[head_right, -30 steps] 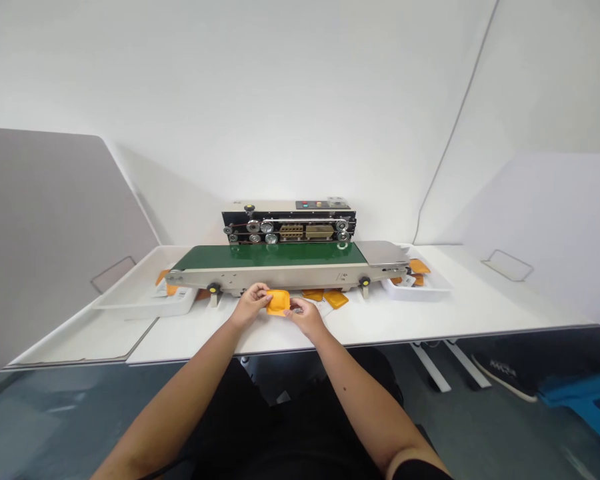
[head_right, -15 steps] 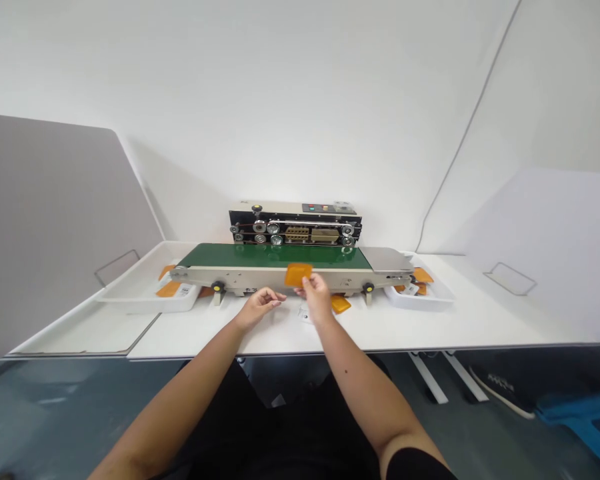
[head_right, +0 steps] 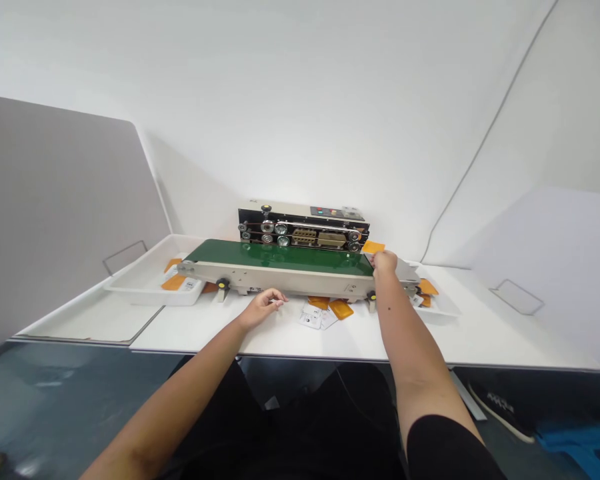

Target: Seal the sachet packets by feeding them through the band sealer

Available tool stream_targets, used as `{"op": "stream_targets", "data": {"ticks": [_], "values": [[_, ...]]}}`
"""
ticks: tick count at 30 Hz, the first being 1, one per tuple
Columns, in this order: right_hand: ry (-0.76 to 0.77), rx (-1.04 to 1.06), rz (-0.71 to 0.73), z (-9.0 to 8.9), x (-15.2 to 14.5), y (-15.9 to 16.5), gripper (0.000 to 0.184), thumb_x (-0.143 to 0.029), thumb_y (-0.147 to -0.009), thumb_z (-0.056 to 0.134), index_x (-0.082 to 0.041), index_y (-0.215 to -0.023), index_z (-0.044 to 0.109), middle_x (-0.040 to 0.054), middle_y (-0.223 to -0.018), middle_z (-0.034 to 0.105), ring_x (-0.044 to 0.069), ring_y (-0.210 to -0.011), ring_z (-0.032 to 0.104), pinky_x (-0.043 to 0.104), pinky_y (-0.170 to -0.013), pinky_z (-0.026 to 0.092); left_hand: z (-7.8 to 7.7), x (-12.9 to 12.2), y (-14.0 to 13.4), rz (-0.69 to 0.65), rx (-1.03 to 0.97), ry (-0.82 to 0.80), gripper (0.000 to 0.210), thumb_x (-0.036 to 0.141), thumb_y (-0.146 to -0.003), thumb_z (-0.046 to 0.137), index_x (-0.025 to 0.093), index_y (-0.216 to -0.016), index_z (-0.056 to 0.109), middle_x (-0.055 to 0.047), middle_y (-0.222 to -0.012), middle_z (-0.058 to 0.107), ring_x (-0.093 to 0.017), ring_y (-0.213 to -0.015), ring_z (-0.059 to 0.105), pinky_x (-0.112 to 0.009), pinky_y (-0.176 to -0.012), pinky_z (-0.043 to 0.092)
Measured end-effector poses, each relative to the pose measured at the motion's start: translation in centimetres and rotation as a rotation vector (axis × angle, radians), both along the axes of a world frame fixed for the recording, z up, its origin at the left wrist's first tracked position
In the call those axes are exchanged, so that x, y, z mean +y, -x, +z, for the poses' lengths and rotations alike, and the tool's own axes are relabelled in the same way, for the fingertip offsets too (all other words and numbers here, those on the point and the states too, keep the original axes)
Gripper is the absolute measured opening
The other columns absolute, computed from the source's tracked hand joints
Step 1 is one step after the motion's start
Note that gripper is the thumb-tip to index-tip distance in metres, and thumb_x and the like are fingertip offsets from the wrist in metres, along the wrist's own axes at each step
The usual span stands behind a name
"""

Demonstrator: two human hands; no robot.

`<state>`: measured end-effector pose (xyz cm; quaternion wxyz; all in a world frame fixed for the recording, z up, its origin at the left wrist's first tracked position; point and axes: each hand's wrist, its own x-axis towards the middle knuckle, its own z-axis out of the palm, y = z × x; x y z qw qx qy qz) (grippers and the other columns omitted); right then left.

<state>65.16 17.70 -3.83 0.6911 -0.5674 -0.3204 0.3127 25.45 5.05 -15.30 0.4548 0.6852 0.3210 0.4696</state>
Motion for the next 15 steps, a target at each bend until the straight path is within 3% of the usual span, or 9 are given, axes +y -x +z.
{"op": "stream_targets", "data": {"ticks": [7, 11, 15], "values": [[0.198, 0.059, 0.144, 0.8, 2.0, 2.9, 0.019, -0.010, -0.080, 0.063, -0.019, -0.075, 0.046, -0.0043, -0.050, 0.048, 0.007, -0.039, 0.045, 0.013, -0.035, 0.034, 0.3, -0.3, 0.1, 0.018, 0.058, -0.022, 0.027, 0.043, -0.087, 0.067, 0.016, -0.092, 0.061, -0.008, -0.103, 0.069, -0.020, -0.096, 0.063, -0.028, -0.079, 0.047], [0.211, -0.004, 0.190, 1.3, 1.8, 4.2, 0.019, -0.018, -0.083, 0.067, -0.019, -0.077, 0.050, -0.0034, -0.052, 0.048, 0.008, -0.041, 0.044, 0.015, -0.037, 0.033, 0.4, -0.3, 0.1, 0.020, 0.071, -0.028, 0.027, 0.043, -0.087, 0.065, 0.017, -0.091, 0.061, -0.008, -0.103, 0.069, -0.020, -0.096, 0.062, -0.028, -0.080, 0.046], [0.160, -0.118, 0.143, 1.7, 0.2, 4.8, 0.020, -0.032, -0.082, 0.071, -0.016, -0.086, 0.059, 0.0024, -0.063, 0.058, 0.013, -0.056, 0.054, 0.023, -0.050, 0.044, 0.3, -0.3, 0.3, 0.032, 0.092, -0.035, 0.027, 0.043, -0.088, 0.064, 0.017, -0.093, 0.061, -0.008, -0.102, 0.068, -0.019, -0.094, 0.062, -0.028, -0.078, 0.046]]}}
